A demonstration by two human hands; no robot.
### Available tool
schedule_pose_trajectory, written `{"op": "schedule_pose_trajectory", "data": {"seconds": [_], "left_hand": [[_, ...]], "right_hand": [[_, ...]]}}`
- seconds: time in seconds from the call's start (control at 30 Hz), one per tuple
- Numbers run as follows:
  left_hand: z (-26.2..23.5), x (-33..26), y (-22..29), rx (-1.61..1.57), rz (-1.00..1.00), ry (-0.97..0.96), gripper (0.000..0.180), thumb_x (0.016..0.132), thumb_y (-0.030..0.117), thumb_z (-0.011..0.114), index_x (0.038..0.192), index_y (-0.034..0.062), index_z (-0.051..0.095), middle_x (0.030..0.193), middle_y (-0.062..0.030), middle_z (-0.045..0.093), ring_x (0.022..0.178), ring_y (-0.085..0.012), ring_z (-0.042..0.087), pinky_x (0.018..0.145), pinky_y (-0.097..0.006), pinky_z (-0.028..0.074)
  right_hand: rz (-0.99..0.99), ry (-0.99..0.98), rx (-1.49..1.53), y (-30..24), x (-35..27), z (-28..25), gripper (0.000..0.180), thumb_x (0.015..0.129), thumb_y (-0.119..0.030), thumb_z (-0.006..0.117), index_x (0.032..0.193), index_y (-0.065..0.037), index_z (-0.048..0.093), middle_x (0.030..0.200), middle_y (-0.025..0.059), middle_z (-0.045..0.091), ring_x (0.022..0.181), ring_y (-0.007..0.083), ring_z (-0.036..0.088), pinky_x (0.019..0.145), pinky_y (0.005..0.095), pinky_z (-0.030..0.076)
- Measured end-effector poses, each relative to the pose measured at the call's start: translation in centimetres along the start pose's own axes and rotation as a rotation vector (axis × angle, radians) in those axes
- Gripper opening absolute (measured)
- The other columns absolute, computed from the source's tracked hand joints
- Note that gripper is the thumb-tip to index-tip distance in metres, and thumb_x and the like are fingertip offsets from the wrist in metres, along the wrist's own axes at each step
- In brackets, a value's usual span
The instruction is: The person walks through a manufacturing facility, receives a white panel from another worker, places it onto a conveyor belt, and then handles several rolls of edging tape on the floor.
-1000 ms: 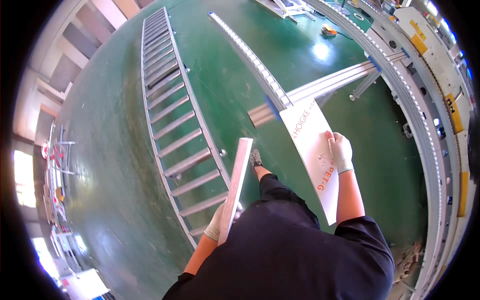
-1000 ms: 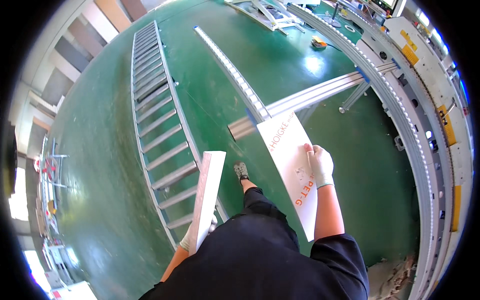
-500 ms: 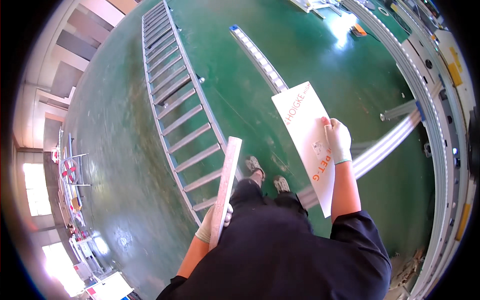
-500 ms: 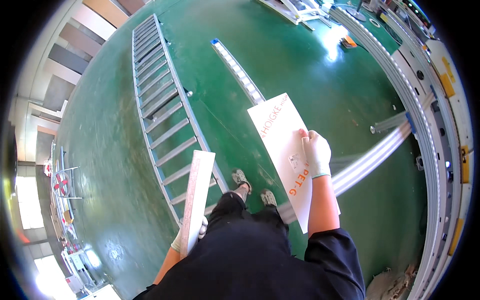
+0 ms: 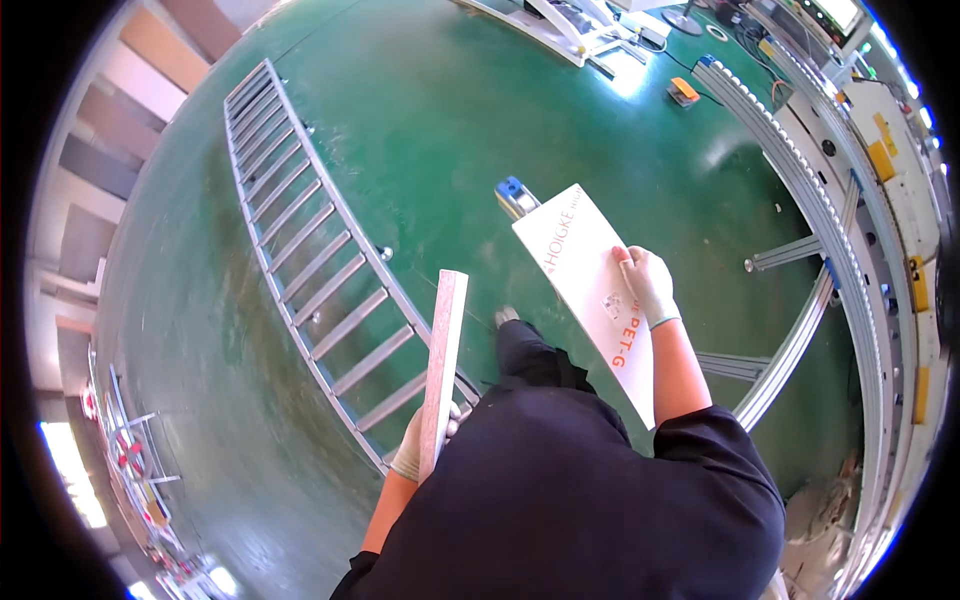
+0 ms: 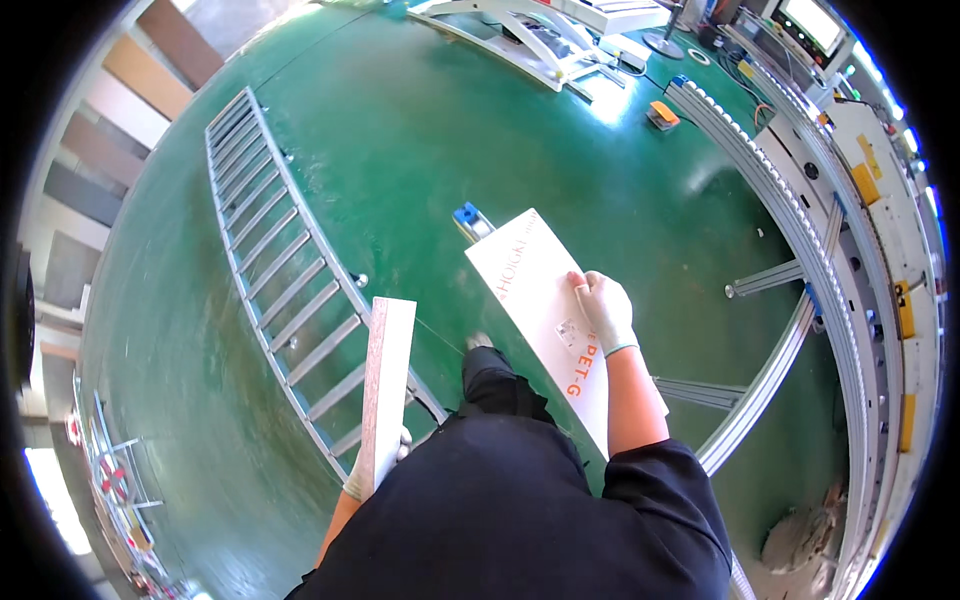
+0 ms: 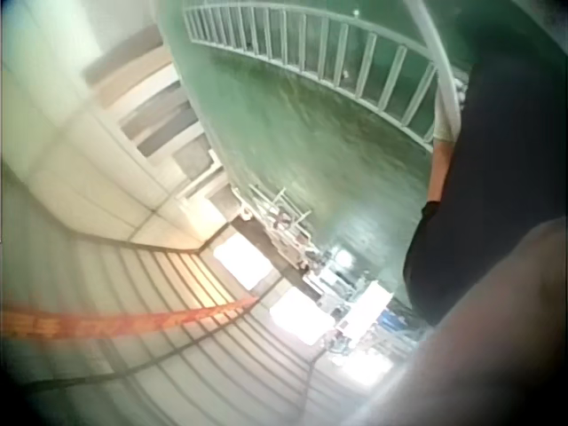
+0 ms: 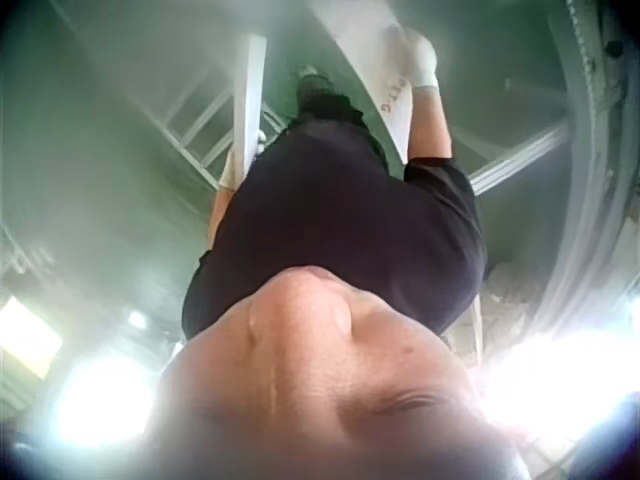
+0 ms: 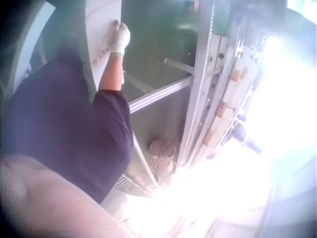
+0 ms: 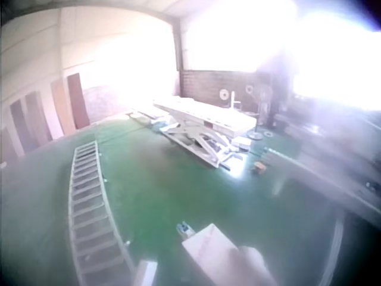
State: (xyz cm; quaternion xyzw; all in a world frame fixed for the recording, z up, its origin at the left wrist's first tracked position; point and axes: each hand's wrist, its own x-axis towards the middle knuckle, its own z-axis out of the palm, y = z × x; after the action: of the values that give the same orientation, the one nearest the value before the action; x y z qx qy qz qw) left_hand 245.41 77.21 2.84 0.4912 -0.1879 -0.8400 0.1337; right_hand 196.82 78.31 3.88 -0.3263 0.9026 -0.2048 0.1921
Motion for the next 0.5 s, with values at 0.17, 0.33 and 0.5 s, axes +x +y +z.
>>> {"op": "schedule_pose_trajectory", "data": {"seconds": [0.17,0.33,0.5], "left_hand": [[-2.5,9.8,14.8,-0.08,-0.153,-0.048,0.034,0.102,0.038,0.051,0.11,0.0057,0.059,0.076,-0.0025,0.061,0.059,-0.0131,0.058,0.049,-0.026,0.047],[-0.2,18.1,34.2,-0.156,-0.104,-0.209,0.038,0.102,0.039,0.05,0.112,0.0031,0.059,0.076,-0.0103,0.062,0.061,-0.0234,0.06,0.056,-0.035,0.051],[-0.6,28.4,46.8,-0.033,-0.189,-0.297,0.042,0.101,0.042,0.051,0.112,0.0011,0.058,0.074,-0.0105,0.061,0.06,-0.0246,0.06,0.055,-0.038,0.051]], "right_hand": [[0.016,-0.088,0.01,-10.0,9.7,3.4,0.046,0.1,-0.048,0.051,0.095,-0.008,0.072,0.089,0.0185,0.073,0.086,0.0347,0.071,0.079,0.0426,0.054],[-0.025,-0.137,0.001,-19.1,22.3,5.7,0.049,0.1,-0.048,0.051,0.094,-0.004,0.072,0.089,0.0196,0.072,0.086,0.0377,0.07,0.079,0.0452,0.053],[0.111,-0.249,0.13,-24.9,33.4,4.0,0.052,0.1,-0.05,0.05,0.095,-0.004,0.073,0.093,0.0215,0.072,0.089,0.0368,0.07,0.081,0.0437,0.053]]}}
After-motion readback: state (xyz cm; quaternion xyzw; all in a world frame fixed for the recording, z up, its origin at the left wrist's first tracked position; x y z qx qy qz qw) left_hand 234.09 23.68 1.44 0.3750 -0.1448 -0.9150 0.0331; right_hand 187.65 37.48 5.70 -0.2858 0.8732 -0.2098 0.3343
